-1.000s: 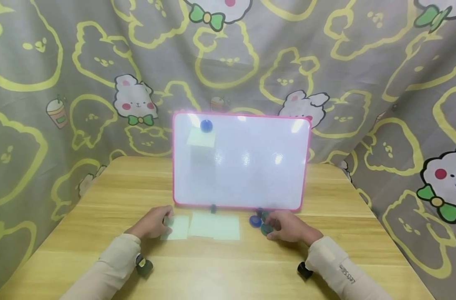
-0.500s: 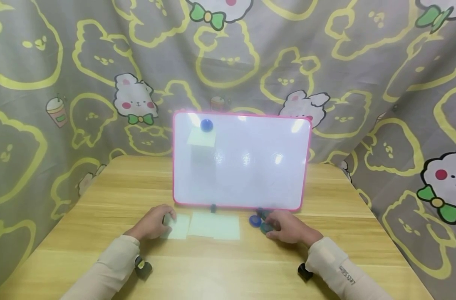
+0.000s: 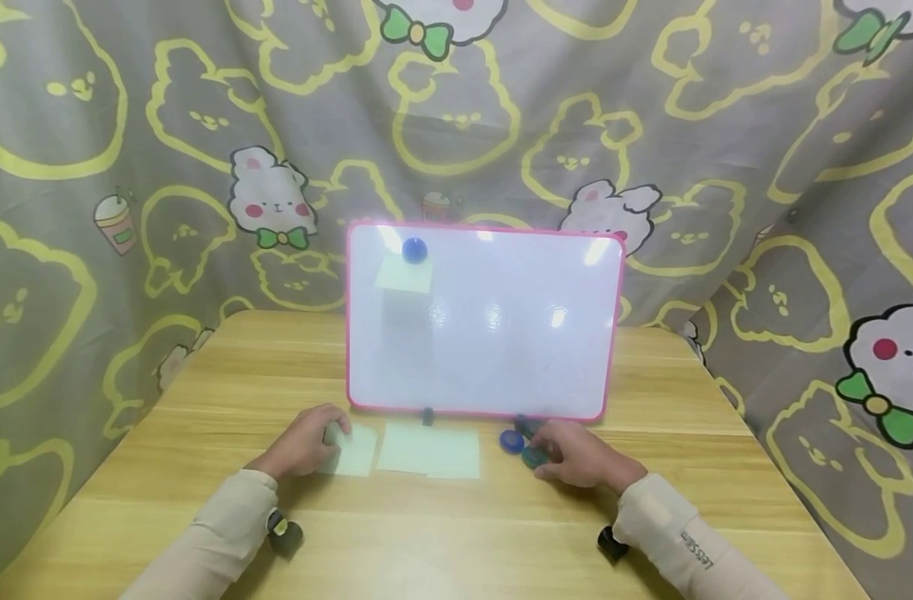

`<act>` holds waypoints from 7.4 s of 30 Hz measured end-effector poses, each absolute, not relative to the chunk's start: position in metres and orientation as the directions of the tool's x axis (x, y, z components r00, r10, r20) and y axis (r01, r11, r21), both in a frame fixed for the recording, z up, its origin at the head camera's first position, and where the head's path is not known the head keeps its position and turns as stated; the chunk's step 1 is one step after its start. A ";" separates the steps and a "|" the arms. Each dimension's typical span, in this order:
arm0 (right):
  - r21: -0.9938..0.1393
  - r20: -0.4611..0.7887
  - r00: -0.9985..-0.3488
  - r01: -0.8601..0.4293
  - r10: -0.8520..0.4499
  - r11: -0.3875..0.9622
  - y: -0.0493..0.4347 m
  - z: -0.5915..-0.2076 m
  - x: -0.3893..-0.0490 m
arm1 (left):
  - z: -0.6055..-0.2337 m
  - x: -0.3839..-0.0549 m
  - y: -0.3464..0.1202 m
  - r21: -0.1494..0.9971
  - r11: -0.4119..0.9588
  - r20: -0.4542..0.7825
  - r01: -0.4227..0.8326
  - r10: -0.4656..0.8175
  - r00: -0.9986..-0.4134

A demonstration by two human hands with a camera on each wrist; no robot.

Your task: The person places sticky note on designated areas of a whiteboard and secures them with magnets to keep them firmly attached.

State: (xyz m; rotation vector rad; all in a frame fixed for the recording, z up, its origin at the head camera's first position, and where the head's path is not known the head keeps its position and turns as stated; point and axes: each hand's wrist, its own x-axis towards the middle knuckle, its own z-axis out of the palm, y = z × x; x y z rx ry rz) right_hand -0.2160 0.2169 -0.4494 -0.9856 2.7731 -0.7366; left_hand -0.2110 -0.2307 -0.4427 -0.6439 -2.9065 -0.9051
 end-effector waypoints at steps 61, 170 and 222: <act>-0.488 0.207 -0.745 -0.640 -0.634 0.593 0.225 -0.450 -0.218 | -0.422 -0.220 -0.223 0.600 0.676 0.238 0.427 0.359 -0.903; -0.511 0.227 -0.778 -0.607 -0.586 0.609 0.221 -0.417 -0.240 | -0.370 -0.257 -0.140 0.562 0.593 0.330 0.577 0.479 -0.814; -0.452 0.371 -0.779 -0.627 -0.505 0.635 0.212 -0.385 -0.260 | -0.361 -0.280 -0.098 0.528 0.627 0.330 0.573 0.470 -0.819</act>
